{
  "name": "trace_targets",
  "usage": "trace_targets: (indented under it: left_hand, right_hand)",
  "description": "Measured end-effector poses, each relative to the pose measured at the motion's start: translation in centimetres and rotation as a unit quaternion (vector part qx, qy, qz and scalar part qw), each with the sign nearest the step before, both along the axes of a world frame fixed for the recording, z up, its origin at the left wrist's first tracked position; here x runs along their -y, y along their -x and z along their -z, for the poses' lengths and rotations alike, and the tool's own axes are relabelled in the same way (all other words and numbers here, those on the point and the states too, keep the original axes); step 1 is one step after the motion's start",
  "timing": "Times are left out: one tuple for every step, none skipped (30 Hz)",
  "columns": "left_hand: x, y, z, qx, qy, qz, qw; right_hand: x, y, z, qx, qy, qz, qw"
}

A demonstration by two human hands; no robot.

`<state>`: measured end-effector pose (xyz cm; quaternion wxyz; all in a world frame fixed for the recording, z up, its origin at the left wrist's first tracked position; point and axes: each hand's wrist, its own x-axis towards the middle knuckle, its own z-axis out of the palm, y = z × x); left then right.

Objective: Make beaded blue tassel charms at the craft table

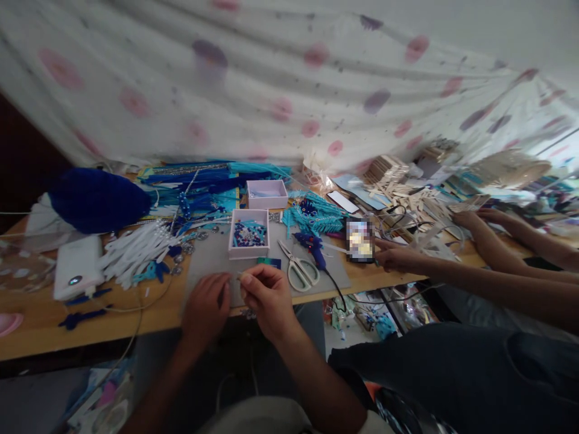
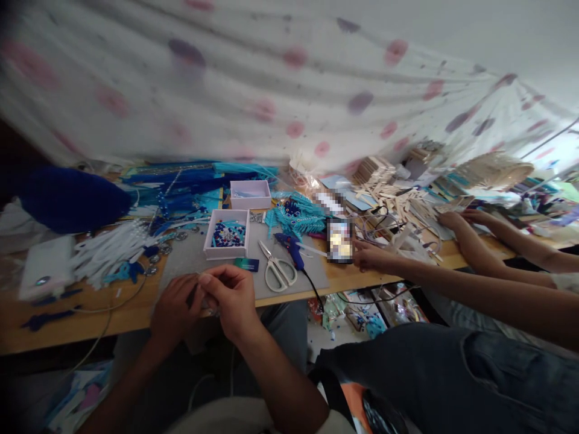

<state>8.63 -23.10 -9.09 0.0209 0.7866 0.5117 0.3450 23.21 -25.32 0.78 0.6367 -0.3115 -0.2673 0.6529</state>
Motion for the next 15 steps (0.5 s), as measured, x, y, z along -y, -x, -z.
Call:
trace_targets:
  left_hand:
    - [0.0,0.0,0.0,0.001,-0.001,0.0,1.0]
    - [0.0,-0.1,0.0,0.002,0.0,0.001,1.0]
    - [0.0,-0.1,0.0,0.003,0.0,0.002,1.0]
    - [0.0,-0.1,0.0,0.002,0.0,0.003,1.0]
    - [0.0,-0.1,0.1,0.002,-0.001,0.003,1.0]
    - [-0.1,-0.1,0.2,0.004,-0.001,0.004,1.0]
    - [-0.1,0.0,0.2,0.007,0.001,0.005,1.0]
    - [-0.1,0.0,0.3,0.012,0.004,0.006,1.0]
    - [-0.2,0.1,0.2,0.022,0.009,0.008,1.0]
    - [-0.1,0.2,0.1,0.037,0.017,0.011,0.999]
    - [0.0,0.3,-0.2,0.057,0.029,0.017,0.998]
    - [0.3,0.4,-0.5,0.084,0.046,0.026,0.995]
    - [0.6,0.4,-0.9,0.118,0.068,0.038,0.99]
    - [1.1,0.4,-1.3,0.155,0.096,0.052,0.982]
    - [1.6,0.2,-1.7,0.195,0.129,0.064,0.97]
  right_hand:
    - [0.0,-0.1,0.0,0.001,-0.001,-0.001,1.0]
    - [-0.1,-0.2,0.0,0.002,-0.001,-0.001,1.0]
    - [-0.1,-0.2,0.0,0.005,-0.001,-0.002,1.0]
    - [-0.2,-0.3,-0.1,0.008,-0.001,-0.002,1.0]
    - [-0.2,-0.3,-0.1,0.012,-0.001,-0.002,1.0]
    - [-0.3,-0.3,-0.2,0.015,-0.001,-0.002,1.0]
    - [-0.3,-0.3,-0.3,0.018,-0.001,-0.002,1.0]
    - [-0.3,-0.3,-0.4,0.021,-0.001,-0.001,1.0]
    - [-0.3,-0.3,-0.5,0.023,-0.002,-0.002,1.0]
    - [-0.3,-0.3,-0.6,0.023,-0.004,-0.003,1.0]
    - [-0.3,-0.3,-0.7,0.022,-0.005,-0.004,1.0]
    - [-0.3,-0.2,-0.7,0.02,-0.007,-0.005,1.0]
    - [-0.3,-0.2,-0.8,0.019,-0.009,-0.006,1.0]
    - [-0.2,-0.1,-0.9,0.017,-0.012,-0.008,1.0]
    - [-0.2,-0.1,-0.9,0.016,-0.014,-0.011,1.0]
